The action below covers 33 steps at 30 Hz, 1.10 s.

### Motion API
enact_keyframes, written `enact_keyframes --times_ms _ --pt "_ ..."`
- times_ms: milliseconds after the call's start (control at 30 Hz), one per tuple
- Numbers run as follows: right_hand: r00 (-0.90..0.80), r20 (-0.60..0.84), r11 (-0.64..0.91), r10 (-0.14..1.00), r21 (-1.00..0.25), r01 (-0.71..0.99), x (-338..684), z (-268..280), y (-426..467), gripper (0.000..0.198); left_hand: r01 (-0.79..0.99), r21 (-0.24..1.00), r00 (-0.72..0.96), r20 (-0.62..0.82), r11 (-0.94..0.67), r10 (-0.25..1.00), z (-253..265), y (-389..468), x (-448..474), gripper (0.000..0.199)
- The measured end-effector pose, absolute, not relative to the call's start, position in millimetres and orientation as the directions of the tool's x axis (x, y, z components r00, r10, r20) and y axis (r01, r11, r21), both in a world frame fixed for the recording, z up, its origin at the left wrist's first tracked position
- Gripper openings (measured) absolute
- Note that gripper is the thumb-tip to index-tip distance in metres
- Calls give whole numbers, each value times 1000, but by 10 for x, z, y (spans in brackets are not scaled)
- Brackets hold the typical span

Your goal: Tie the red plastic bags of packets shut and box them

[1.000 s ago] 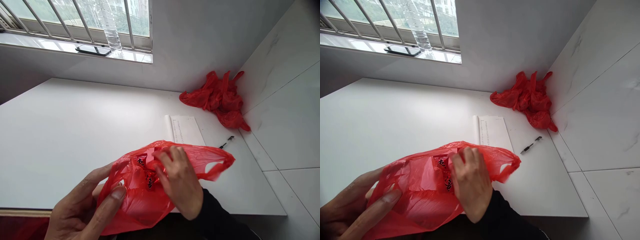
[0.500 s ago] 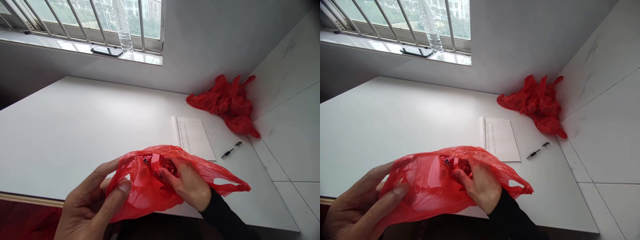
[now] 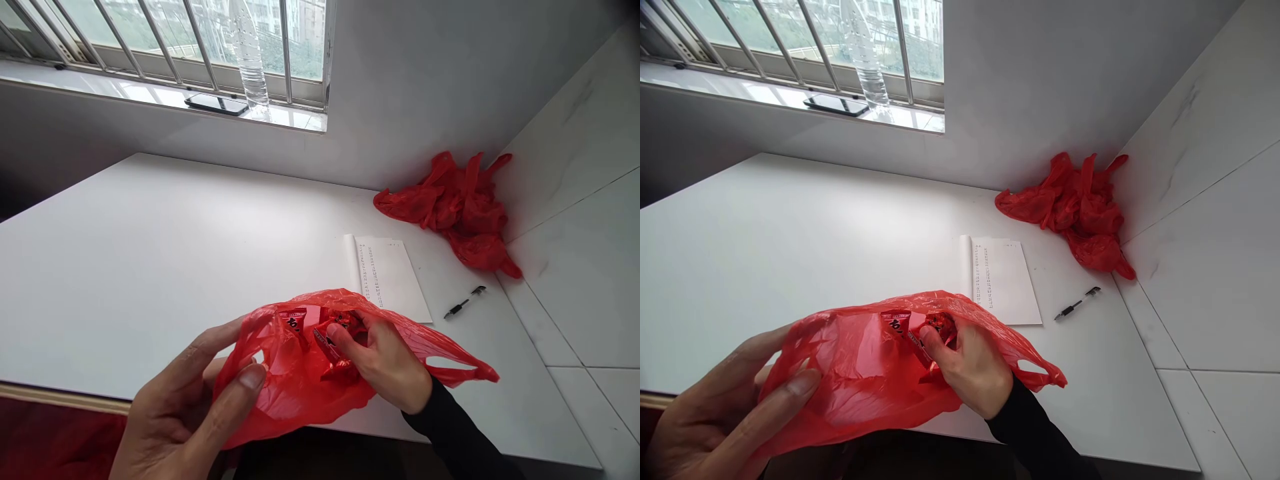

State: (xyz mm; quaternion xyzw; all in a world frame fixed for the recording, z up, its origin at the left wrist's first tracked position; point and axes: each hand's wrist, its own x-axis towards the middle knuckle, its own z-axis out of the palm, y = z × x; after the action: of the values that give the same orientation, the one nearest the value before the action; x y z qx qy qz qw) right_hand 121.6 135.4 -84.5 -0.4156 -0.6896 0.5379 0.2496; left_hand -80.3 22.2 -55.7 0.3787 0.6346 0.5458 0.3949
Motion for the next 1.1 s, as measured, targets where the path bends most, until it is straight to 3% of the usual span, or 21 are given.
enact_keyframes --times_ms 133,267,400,467,567,700,900,1000,1100 --pt "-542 -111 244 833 -805 541 1172 -919 1310 19 28 990 -396 -114 137 911 -548 207 -788 44" --pt "-580 55 481 813 -626 614 914 -982 1287 25 11 988 -387 -139 155 912 -560 183 -754 46" --pt "-575 98 541 812 -495 680 600 -1052 1348 24 17 987 -338 -145 160 930 -557 170 -739 47" --pt "-573 96 532 814 -518 670 537 -1078 1380 15 23 985 -338 -151 169 929 -534 176 -739 46" --pt "-566 100 472 818 -678 563 613 -1047 1395 5 46 986 -415 -125 158 901 -487 229 -732 46" --pt "-544 13 291 839 -856 427 882 -918 1391 14 74 991 -504 -62 115 862 -449 378 -687 50" --pt "-339 -9 138 941 -902 408 1070 -929 1392 16 87 992 -512 -32 89 858 -456 448 -649 50" --pt "-342 10 135 940 -929 346 1047 -945 1403 22 65 992 -479 -60 104 876 -486 351 -692 48" --pt "-465 -2 85 885 -982 166 1026 -912 1425 28 38 991 -422 -102 130 901 -526 250 -743 45"
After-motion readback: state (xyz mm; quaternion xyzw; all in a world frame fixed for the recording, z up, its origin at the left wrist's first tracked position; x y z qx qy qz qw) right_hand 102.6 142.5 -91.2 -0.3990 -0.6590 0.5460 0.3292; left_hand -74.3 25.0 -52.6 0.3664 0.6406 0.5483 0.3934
